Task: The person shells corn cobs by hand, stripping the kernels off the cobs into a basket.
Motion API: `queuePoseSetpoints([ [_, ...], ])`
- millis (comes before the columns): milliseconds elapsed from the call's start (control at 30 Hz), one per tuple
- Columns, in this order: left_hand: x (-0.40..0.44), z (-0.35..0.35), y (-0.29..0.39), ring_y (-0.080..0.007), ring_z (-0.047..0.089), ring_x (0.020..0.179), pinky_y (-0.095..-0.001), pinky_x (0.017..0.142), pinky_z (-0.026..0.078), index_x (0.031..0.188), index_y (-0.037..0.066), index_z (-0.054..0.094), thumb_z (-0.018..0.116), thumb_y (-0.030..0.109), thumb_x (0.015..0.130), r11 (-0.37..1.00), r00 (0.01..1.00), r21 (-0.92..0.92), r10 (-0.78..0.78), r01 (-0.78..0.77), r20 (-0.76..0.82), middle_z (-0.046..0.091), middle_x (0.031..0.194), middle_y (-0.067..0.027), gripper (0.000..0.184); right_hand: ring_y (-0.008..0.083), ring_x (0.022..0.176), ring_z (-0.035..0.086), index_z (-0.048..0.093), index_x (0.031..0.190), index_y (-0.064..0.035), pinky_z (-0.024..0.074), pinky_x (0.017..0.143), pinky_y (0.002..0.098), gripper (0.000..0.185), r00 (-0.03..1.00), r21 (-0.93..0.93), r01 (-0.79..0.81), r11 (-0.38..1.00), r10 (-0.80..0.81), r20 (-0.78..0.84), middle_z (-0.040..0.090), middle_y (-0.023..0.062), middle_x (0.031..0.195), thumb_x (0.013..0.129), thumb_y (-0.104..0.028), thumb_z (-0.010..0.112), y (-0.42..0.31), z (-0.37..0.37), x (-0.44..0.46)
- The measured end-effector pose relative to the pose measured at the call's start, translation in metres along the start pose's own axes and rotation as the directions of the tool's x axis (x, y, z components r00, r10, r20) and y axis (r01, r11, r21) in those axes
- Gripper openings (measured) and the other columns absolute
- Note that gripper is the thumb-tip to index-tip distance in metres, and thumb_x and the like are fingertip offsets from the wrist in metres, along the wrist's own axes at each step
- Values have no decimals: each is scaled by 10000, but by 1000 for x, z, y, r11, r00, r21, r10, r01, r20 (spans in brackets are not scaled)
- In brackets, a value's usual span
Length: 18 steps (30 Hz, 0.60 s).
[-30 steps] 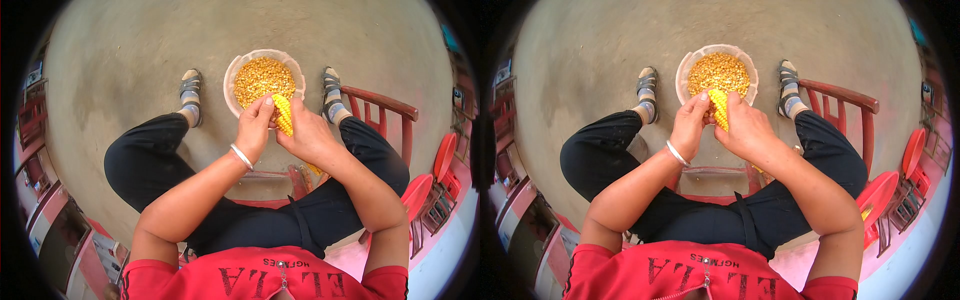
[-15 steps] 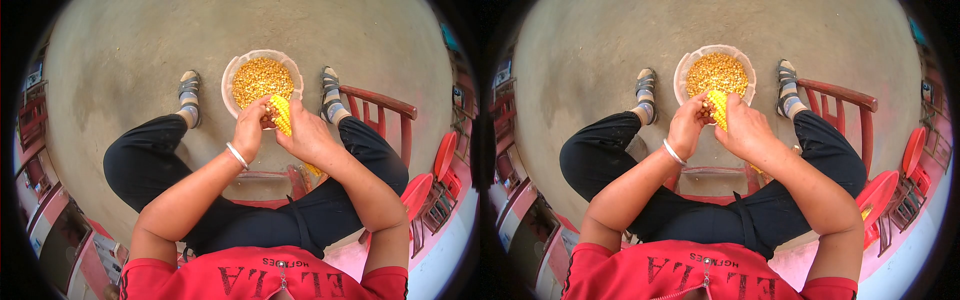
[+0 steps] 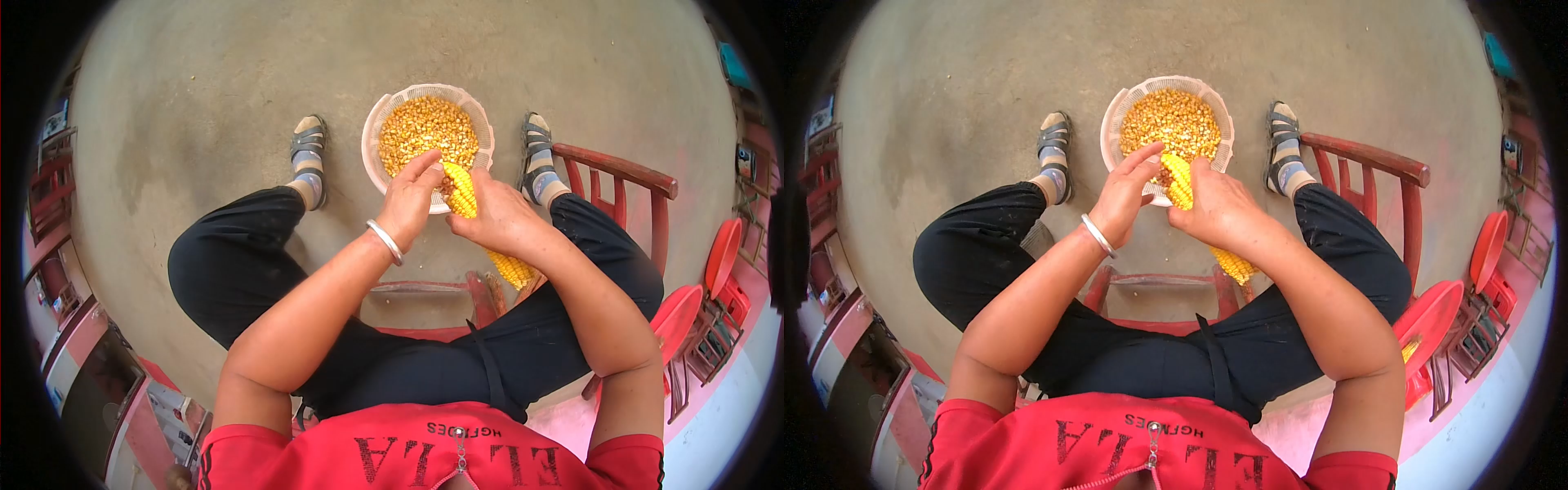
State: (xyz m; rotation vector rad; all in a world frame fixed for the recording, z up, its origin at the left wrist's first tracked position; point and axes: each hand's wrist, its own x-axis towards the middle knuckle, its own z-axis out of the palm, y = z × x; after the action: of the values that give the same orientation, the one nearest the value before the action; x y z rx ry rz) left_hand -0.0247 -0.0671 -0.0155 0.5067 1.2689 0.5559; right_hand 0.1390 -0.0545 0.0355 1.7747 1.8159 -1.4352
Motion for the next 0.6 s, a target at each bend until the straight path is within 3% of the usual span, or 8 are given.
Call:
queuePoseSetpoints([
  [133,0,-2,3,-113,580,969,-281,801,484,1322,107,501,533,294,977,991,989,-91,-83,94,120,607,1089,-37,394,412,980,629,487,1067,96,506,840,441,627,994,136,107,985,-102,-40,628,316,987,717,-373,713,10,5,8],
  [233,0,-1,6,-128,596,971,-276,803,510,1314,83,479,521,260,989,995,999,-89,-30,34,44,605,1087,-59,373,402,968,634,521,1083,88,504,851,427,675,995,249,79,965,-91,37,634,295,1006,699,-427,727,3,-8,4],
  [300,-1,-2,9,-145,596,978,-296,830,519,1309,69,467,506,233,995,992,999,-128,7,-2,41,594,1101,-74,356,385,939,640,555,1100,52,502,849,416,647,984,22,141,990,-137,-110,647,245,1024,733,-456,716,3,-18,-3],
  [333,-2,-3,11,-163,597,985,-316,857,529,1304,56,456,490,206,1000,985,999,-168,39,-33,33,584,1115,-89,340,385,939,640,555,1100,52,502,849,416,647,983,25,145,989,-142,-116,647,245,1024,733,-456,716,9,-22,-2],
  [433,1,-4,7,-200,593,1012,-354,903,535,1277,25,446,451,182,1012,971,996,-227,59,-72,-67,551,1181,-117,308,375,920,642,594,1089,26,499,832,419,568,873,-77,275,958,-282,-397,663,203,993,804,-459,668,23,-39,3],
  [533,3,-3,9,-218,581,1044,-370,913,532,1273,9,432,441,190,1016,927,989,-371,-9,-48,-150,532,1203,-127,315,378,899,640,646,974,47,490,796,434,548,919,89,-34,995,66,-388,669,201,902,885,-489,574,12,-73,-6],
  [567,2,-2,11,-218,581,1044,-370,913,532,1273,9,432,441,190,1016,930,990,-364,-5,-48,-143,532,1203,-127,315,378,899,640,646,974,47,490,796,434,548,915,95,-36,995,71,-397,669,201,902,885,-489,574,16,-72,-2],
  [600,0,-1,14,-222,578,1045,-376,926,525,1274,4,427,436,194,1018,905,991,-423,-8,-49,-133,534,1197,-129,319,304,850,644,632,1012,34,497,754,388,587,937,150,-123,981,164,-307,672,172,891,895,-535,547,25,-69,5],
])
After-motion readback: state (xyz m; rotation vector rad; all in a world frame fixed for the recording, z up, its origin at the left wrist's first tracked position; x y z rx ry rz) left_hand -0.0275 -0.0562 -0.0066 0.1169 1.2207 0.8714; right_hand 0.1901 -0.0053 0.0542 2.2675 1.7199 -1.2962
